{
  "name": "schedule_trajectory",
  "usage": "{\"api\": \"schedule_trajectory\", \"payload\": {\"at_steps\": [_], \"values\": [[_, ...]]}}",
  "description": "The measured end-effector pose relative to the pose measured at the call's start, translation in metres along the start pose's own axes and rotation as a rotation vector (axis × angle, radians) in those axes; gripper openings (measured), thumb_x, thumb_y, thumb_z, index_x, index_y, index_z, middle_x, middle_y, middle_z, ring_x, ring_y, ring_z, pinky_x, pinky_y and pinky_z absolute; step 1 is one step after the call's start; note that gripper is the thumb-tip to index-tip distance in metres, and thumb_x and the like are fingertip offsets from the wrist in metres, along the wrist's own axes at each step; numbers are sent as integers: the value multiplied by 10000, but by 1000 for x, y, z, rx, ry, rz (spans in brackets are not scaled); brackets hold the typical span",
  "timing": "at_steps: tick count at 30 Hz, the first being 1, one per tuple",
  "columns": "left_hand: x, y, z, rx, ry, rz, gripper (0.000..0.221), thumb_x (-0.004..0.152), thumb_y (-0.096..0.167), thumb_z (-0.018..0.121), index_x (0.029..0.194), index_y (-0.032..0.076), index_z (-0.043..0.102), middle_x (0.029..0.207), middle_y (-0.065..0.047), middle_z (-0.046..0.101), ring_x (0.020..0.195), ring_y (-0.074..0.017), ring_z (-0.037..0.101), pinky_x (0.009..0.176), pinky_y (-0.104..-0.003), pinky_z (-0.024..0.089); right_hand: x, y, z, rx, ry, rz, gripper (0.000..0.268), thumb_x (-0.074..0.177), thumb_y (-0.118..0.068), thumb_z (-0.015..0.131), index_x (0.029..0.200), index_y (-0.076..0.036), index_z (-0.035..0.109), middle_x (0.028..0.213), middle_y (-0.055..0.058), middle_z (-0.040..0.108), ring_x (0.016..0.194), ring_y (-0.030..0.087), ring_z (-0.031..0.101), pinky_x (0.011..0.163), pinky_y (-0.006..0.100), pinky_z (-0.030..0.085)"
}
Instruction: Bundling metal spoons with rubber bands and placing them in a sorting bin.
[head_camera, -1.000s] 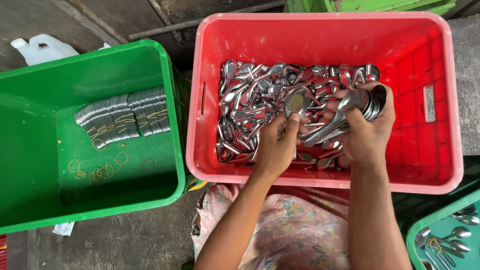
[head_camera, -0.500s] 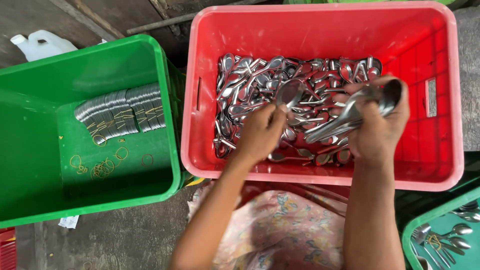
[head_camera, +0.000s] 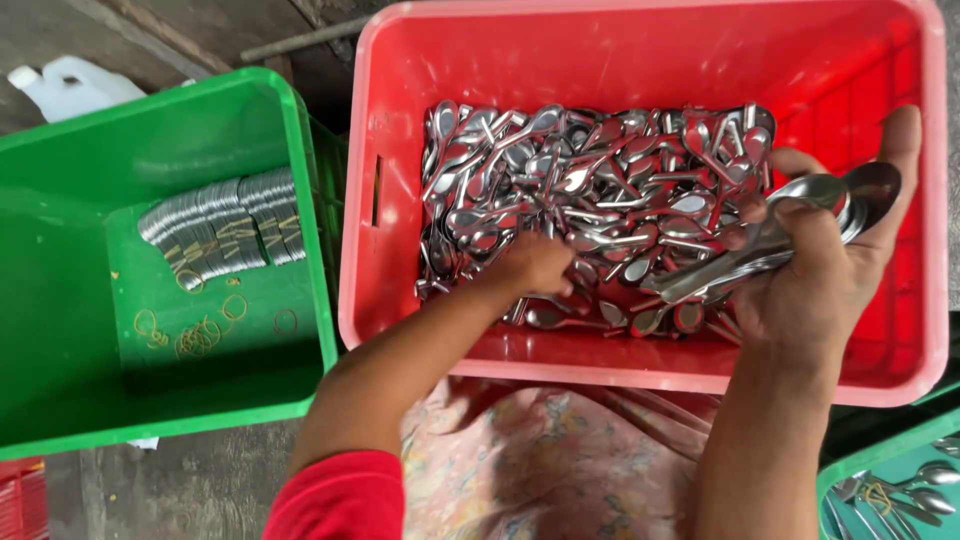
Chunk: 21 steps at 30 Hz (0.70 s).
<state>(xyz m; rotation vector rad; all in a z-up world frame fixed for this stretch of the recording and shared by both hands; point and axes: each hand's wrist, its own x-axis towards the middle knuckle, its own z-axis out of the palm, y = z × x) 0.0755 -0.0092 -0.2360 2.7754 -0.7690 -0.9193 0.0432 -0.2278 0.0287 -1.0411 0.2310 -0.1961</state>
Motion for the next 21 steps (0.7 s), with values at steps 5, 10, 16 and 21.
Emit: {"api": "schedule_trajectory", "payload": {"at_steps": [5,10,16,21], "values": [[-134,57,-167,-907,99,-59,903,779,741,268,1290,100,647,1157,-104,755,1046,-235,740,775,-371,550,-4,17,-3,56,-141,-60,447,1005,31,552,1401,-158,465,1139,137,672,794,182,668,561,255,547],[-222,124,-171,-704,538,-209,692,949,590,221,996,145,749,701,-132,728,643,-418,674,561,-513,494,-50,44,53,82,-258,5,368,982,-40,495,1326,-167,460,1159,136,621,870,218,616,717,298,549],[-292,96,-123,-758,970,-197,562,1003,476,353,1043,87,757,760,-209,738,685,-452,679,606,-522,504,-122,65,105,183,-555,178,377,961,-112,595,1311,-170,465,1103,148,651,921,289,659,872,379,564],[-386,49,-98,-997,648,-170,621,986,502,314,825,55,715,695,-118,701,667,-338,686,700,-438,530,-144,100,130,7,-958,231,596,868,-14,684,1412,-101,457,1227,240,652,1024,356,720,880,426,630]]}}
